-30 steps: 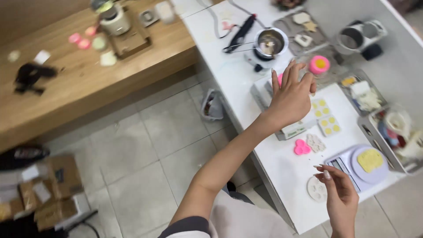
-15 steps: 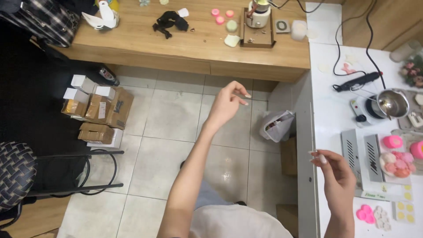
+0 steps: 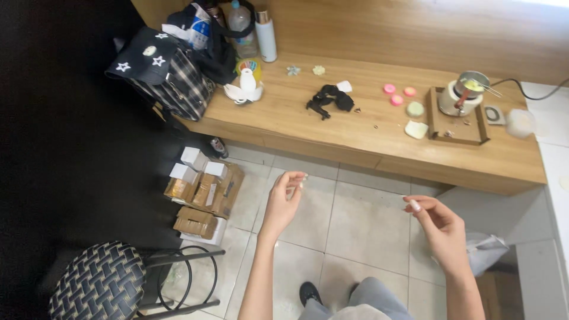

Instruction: The person puts on plastic gloves, handles white wax pieces from the table, and works at a candle-making station with a small wax melter. They hold a silicone mold, spoon melted wax from a metal pot into the mold, and use a small carving tool to trim and clean wax pieces and the work surface.

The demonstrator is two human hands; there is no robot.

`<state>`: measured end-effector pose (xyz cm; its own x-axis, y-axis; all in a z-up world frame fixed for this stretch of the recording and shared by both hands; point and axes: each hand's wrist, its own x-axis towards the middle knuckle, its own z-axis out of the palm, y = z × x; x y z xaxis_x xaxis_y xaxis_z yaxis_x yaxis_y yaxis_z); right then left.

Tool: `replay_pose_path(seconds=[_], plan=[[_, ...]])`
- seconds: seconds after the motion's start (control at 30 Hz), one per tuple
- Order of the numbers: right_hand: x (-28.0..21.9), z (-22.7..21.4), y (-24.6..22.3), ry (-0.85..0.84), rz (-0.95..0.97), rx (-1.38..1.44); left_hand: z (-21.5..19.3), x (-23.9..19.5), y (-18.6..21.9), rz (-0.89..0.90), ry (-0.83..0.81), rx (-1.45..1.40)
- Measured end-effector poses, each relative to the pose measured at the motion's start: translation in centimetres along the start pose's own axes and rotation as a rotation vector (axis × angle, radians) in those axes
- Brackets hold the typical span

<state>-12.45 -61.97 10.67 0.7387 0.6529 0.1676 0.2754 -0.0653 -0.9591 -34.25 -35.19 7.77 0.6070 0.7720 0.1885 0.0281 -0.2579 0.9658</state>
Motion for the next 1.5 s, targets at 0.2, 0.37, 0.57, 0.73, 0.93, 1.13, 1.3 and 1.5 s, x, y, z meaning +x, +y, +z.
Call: replay_pose_path(seconds=[0.2,0.37,0.57,0.73,0.93,1.13,1.3,1.5], plan=[[8.4,8.6,-1.2,-0.158,0.182,-0.022,-3.8,4.6,-5.7,-0.208,0.100,-0.028],[18.1,11.6,3.8,-0.315,0.015,-0.030,-5.8,10.2,-11.4,-0.196,0.147,-0.035],[30.4,18.2,2.7,-0.328,0.030,-0.049,-7.8,18.6,-11.7,-0.279,0.239,-0.052],[37.8,20.8,5.4,-0.275,0.004,-0.162,-7.7,24.9,-15.3,-0.294,0.289,-0.040],[40.0,24.6,-1.8,-0.114,0.200,0.009,-7.2,32.1,-18.6,-0.298,0.207,-0.137],[41.1,23.1,7.4,-0.051,0.142,-0.049,-9.2,35.5,-17.4,-0.260,0.045,-0.237],[38.0,28.3,-1.7,0.109,0.113,-0.092,-10.8,37.3,-16.6,-0.207,-0.014,-0.328],[30.6,21.5,12.4,0.441,0.062,-0.072,-11.7,38.3,-20.4,-0.327,-0.121,-0.352]])
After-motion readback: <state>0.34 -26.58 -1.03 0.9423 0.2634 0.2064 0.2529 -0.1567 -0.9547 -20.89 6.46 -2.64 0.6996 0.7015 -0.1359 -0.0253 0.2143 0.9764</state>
